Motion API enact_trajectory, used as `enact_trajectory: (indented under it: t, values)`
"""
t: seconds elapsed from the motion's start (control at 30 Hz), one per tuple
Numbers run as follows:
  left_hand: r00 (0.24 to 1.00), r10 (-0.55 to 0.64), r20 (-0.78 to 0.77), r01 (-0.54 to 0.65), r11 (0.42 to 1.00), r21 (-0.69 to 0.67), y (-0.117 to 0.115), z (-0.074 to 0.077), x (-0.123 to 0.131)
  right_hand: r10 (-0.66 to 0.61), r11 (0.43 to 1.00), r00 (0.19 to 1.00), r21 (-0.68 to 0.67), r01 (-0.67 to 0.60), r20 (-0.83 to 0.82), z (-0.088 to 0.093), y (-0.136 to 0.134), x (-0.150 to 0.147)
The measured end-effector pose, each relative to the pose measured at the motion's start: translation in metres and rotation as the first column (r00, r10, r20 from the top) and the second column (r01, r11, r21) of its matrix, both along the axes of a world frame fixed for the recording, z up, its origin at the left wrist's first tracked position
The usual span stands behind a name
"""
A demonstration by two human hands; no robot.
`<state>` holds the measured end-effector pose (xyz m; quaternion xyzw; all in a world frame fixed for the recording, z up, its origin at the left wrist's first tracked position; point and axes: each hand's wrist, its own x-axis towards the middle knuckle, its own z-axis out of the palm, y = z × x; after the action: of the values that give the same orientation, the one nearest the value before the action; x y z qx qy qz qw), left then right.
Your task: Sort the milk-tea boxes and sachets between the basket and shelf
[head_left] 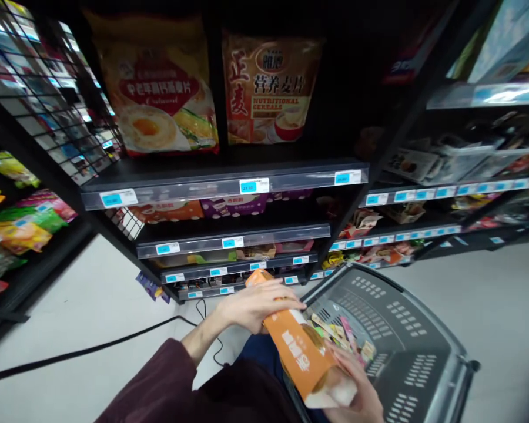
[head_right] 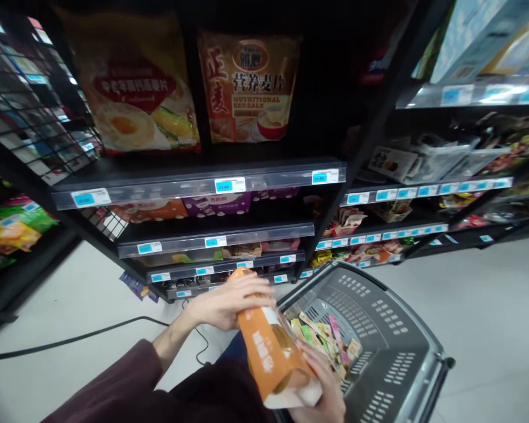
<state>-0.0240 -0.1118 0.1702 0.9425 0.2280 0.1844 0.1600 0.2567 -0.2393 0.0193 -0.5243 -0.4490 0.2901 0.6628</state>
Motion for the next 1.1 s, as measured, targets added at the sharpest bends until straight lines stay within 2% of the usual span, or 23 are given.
enact_trajectory:
  t: [0.1,0.2,0.27,0.4,0.47,0.57,0.7,0.8,0.87,1.0,1.1]
  values:
    - [0.996,-0.068,0.054,0.072,0.995,-0.075,-0.001,-0.008,0.003,0.076,0.995,0.995,0.063,-0.08,0.058,0.025,0.01,-0.008]
    - [0.991,-0.065,0.117,0.067,0.998,-0.016,0.001,-0.011,-0.001,0.082,0.98,0.992,0.174,-0.099,0.1,0.036,0.017,-0.018]
    - [0.992,-0.039,0.118,0.033,0.998,0.053,0.006,-0.007,-0.008,0.071,0.968,0.989,0.23,-0.099,0.127,0.037,0.021,-0.024]
    - [0.99,0.101,0.095,-0.122,0.963,0.242,0.026,0.014,-0.034,-0.016,0.984,0.998,0.18,0.004,0.066,0.033,0.025,-0.034]
    - [0.972,0.225,0.068,-0.234,0.907,0.351,0.036,0.029,-0.05,-0.08,0.987,0.996,0.143,0.075,0.031,0.025,0.024,-0.034]
    - [0.906,0.424,0.005,-0.371,0.785,0.496,0.049,0.052,-0.074,-0.151,0.985,0.988,0.09,0.147,0.033,0.008,0.018,-0.029]
    - [0.755,0.652,-0.071,-0.485,0.628,0.609,0.058,0.075,-0.096,-0.08,0.997,0.992,0.006,0.079,0.096,-0.012,0.01,-0.025]
    - [0.622,0.77,-0.144,-0.546,0.559,0.624,0.066,0.083,-0.115,-0.02,0.999,0.995,-0.034,0.023,0.098,-0.018,0.003,-0.033]
    - [0.495,0.841,-0.22,-0.6,0.514,0.613,0.072,0.085,-0.134,0.007,0.997,0.997,-0.08,-0.001,0.08,-0.018,-0.002,-0.041]
    - [0.212,0.884,-0.416,-0.759,0.417,0.5,0.085,0.095,-0.182,0.086,0.984,0.995,-0.161,-0.077,0.055,-0.023,-0.008,-0.052]
    - [0.037,0.85,-0.526,-0.871,0.286,0.4,0.091,0.107,-0.216,0.116,0.976,0.993,-0.191,-0.106,0.039,-0.035,-0.01,-0.048]
